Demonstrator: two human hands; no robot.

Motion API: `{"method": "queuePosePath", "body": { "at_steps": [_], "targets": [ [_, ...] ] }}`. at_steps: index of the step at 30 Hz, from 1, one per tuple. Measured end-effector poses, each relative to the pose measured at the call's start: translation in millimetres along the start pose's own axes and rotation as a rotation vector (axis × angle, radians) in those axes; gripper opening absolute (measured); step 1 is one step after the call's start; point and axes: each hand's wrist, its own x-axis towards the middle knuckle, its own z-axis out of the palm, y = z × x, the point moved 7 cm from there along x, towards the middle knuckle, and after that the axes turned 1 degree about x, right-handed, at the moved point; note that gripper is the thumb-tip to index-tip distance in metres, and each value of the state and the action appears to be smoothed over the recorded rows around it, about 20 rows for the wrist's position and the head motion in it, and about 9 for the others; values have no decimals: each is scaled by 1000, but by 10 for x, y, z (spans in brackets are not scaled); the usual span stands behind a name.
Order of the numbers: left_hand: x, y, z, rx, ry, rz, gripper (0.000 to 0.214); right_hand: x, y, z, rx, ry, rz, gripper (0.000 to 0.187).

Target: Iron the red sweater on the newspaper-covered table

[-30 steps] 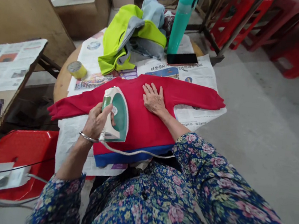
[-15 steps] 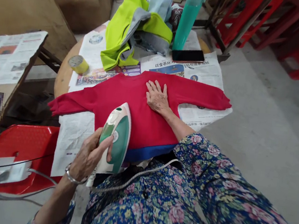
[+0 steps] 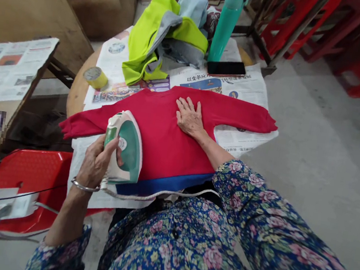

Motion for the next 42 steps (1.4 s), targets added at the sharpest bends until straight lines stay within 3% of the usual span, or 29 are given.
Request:
{"method": "queuePosePath", "body": {
  "at_steps": [5,10,15,23,30,36,42],
  "targets": [
    [-318,-64,-103,58,-43,9,45,10,19,17,25,36,-25,64],
    [-551,-8,-11,101,-127,55,50,17,42,46,21,33,-27,65],
    [-409,6,56,78,-121,82,48,14,48,43,30,33,-30,66],
    [9,-80,-40,-8,-10,23,46,-2,22,7,25,27,-15,65],
    [-281,-117,-120,84,15,19,54,8,33,19,32,38,-25,65],
    [-569,-91,-52,83,-89,35,52,20,45,39,61,40,-27,65],
    [-449,-60,-1,106,-105,72,51,23,60,57,54,42,-29,65]
  ]
}}
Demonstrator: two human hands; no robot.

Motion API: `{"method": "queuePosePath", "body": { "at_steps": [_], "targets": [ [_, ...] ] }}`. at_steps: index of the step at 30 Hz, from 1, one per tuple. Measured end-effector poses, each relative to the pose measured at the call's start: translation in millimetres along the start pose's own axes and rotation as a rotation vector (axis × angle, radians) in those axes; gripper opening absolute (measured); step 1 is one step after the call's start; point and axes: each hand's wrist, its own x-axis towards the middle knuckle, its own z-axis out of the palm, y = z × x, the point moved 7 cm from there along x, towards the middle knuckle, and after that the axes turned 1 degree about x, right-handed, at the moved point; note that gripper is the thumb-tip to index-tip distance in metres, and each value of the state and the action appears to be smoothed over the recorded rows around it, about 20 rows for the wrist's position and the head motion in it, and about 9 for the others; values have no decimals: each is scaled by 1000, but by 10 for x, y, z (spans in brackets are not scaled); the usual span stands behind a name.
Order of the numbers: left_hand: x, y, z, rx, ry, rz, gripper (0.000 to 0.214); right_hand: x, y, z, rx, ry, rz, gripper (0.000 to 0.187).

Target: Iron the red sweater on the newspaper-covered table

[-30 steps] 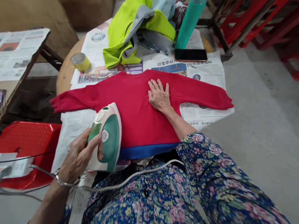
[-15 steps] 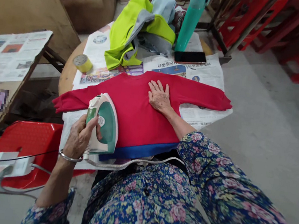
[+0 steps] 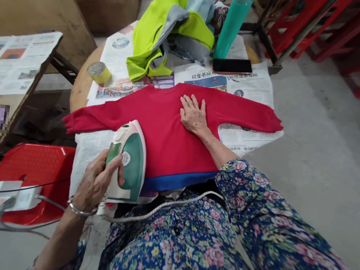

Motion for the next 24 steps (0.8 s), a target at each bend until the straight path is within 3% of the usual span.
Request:
{"method": "queuePosePath", "body": {
  "at_steps": [5,9,18,24],
  "targets": [
    [322,-64,-63,-79,64,-57,46,-10,-15,-18,-29,-7,4,65],
    [408,-54,-96,-73,117,-95,46,-17,-52,-57,-49,-21,17,65],
    [-33,176,101,2,9,33,40,-1,-28,-31,-23,-10,2,65],
    [-133,378,455,-86,-150,97,34,-1,-8,-13,-67,-15,7,65]
  ]
}}
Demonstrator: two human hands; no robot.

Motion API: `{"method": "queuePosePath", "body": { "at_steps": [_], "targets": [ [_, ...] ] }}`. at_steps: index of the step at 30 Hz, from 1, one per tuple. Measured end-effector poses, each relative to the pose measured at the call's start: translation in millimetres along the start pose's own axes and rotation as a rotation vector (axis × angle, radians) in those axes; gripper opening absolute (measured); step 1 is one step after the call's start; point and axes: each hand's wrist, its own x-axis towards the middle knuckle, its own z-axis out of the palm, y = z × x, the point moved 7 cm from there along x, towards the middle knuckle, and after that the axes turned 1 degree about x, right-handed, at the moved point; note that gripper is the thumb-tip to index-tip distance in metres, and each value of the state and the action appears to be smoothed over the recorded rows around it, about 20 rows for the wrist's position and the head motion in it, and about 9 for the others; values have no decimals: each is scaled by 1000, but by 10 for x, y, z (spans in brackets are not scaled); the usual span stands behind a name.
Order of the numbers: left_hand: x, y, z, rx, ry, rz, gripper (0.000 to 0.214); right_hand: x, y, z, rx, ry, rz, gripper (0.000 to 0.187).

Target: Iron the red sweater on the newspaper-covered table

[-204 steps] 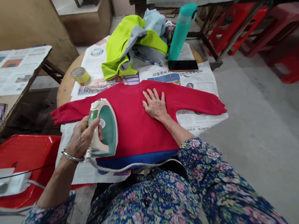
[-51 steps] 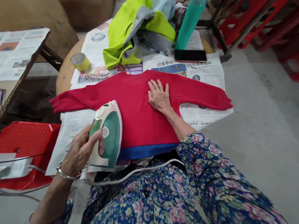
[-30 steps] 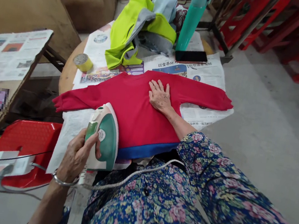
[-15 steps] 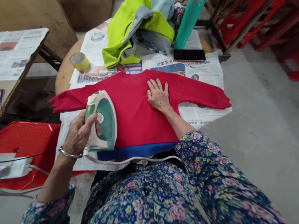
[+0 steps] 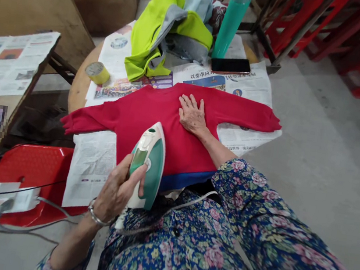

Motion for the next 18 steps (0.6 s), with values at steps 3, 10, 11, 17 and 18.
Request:
{"method": "queuePosePath", "body": {
  "at_steps": [3,10,11,17,18],
  "targets": [
    [126,84,189,-30,-71,18,31,-3,-6,-5,-10,-8,9,65],
    [453,82,231,-51,-42,40,34,0,-3,-3,27,15,-15,65],
    [494,50,179,-51,-17,38,34,2,-1,-2,38,15,-16,65],
    [586,-254,-309,-79,198,-98,34,3,-15,-17,58,12,-15,65],
    [558,-286,-380,-69,224,-118,36,0,-24,-25,58,16,-17,65]
  ]
}}
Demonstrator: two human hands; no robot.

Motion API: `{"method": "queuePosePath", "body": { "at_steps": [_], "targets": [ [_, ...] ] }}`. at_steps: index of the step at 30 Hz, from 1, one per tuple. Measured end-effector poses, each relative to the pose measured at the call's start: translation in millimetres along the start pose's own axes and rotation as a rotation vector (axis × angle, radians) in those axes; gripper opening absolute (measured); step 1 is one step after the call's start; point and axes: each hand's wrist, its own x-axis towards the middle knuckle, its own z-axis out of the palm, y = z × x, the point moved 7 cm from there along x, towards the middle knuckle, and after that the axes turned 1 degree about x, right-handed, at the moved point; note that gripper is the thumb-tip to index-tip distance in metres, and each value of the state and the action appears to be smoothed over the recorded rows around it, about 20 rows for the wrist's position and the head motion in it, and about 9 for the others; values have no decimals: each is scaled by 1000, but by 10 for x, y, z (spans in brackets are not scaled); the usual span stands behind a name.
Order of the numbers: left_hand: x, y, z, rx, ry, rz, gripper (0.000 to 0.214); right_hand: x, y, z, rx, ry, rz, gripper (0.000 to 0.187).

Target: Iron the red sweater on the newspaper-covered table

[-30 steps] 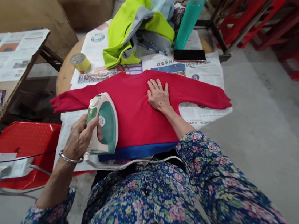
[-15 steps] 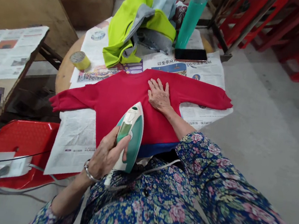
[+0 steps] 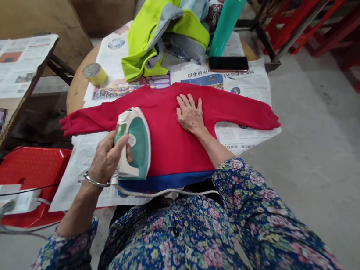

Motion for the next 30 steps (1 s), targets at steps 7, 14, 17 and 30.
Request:
{"method": "queuePosePath", "body": {
  "at_steps": [7,14,17,30],
  "targets": [
    [-331,43,-99,145,-62,42,41,-20,-44,-40,-27,-33,33,66],
    [-318,168,183,113,-203,103,37,-27,-37,-39,-31,-30,27,66],
    [-96,144,207,105,-172,90,36,-28,-41,-43,-33,-34,36,66],
    [191,61,-176,19,58,-115,32,-10,-28,-21,2,4,15,64]
  ]
}}
